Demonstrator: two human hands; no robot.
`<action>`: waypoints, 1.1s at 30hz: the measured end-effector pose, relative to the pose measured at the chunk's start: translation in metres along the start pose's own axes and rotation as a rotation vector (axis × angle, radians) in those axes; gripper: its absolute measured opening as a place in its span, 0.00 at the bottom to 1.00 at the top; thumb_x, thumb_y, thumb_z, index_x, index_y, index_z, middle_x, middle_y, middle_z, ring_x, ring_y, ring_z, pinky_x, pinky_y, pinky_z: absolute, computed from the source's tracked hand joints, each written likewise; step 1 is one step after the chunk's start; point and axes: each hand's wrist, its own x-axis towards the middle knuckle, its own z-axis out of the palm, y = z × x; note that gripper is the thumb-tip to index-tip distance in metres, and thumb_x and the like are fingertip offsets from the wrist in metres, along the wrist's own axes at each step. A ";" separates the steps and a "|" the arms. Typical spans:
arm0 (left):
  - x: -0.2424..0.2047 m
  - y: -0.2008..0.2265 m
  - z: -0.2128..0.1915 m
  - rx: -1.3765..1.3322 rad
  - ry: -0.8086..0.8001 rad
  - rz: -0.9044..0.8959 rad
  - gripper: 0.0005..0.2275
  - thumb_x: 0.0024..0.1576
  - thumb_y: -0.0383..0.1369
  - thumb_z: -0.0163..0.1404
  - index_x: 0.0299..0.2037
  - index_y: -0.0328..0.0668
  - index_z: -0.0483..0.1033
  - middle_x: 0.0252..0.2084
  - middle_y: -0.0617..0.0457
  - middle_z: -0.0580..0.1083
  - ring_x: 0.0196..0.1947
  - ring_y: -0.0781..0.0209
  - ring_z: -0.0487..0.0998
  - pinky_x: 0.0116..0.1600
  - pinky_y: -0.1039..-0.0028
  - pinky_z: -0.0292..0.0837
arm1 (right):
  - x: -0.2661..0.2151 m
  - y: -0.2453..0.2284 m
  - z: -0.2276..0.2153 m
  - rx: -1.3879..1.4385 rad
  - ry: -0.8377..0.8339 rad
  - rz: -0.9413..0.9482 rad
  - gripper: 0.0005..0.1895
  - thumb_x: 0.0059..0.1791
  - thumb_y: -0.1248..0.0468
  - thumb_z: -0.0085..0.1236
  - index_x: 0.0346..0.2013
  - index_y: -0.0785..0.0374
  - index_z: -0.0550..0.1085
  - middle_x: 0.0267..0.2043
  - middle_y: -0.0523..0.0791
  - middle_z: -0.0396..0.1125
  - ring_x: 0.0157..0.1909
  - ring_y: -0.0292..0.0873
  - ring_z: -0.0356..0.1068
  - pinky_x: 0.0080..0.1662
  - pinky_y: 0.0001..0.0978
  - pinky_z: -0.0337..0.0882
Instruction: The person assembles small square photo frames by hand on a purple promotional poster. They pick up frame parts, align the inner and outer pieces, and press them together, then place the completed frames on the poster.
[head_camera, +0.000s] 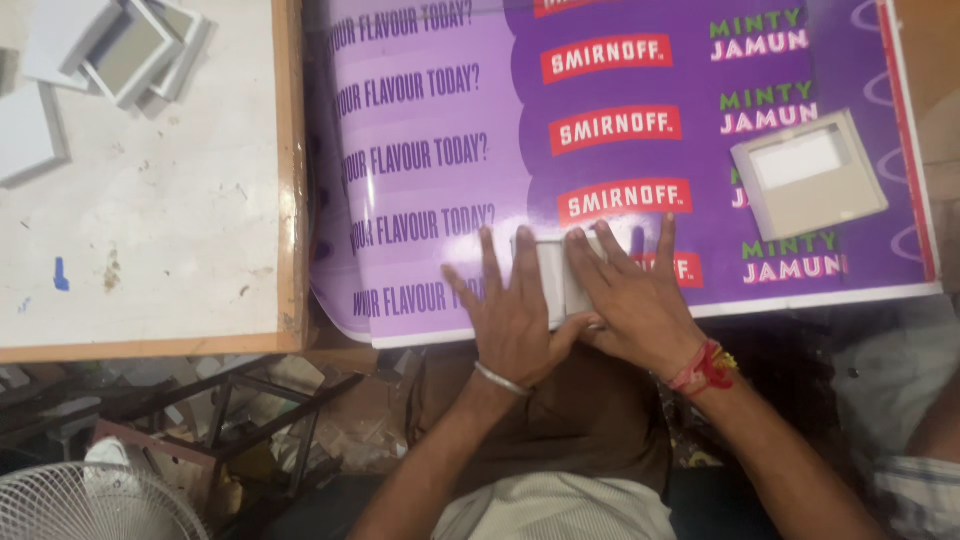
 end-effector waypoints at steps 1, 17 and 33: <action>0.000 -0.001 -0.001 -0.001 -0.005 -0.013 0.47 0.57 0.63 0.42 0.73 0.23 0.48 0.76 0.32 0.55 0.78 0.28 0.40 0.66 0.19 0.19 | -0.003 -0.003 0.000 0.001 -0.001 0.009 0.56 0.37 0.46 0.68 0.72 0.64 0.53 0.75 0.47 0.53 0.77 0.51 0.47 0.64 0.90 0.25; 0.000 -0.008 0.007 -0.636 -0.001 -0.381 0.41 0.58 0.38 0.60 0.76 0.34 0.47 0.80 0.31 0.54 0.83 0.40 0.48 0.81 0.46 0.25 | -0.014 -0.003 0.039 0.366 0.292 0.019 0.58 0.34 0.49 0.75 0.73 0.61 0.56 0.77 0.51 0.49 0.81 0.57 0.40 0.74 0.67 0.35; 0.041 -0.052 -0.017 -0.342 -0.307 0.049 0.57 0.39 0.53 0.71 0.76 0.44 0.46 0.79 0.40 0.51 0.76 0.44 0.55 0.68 0.45 0.52 | -0.041 0.048 0.052 0.244 0.375 0.193 0.66 0.42 0.28 0.54 0.76 0.74 0.43 0.80 0.62 0.38 0.82 0.60 0.34 0.74 0.69 0.30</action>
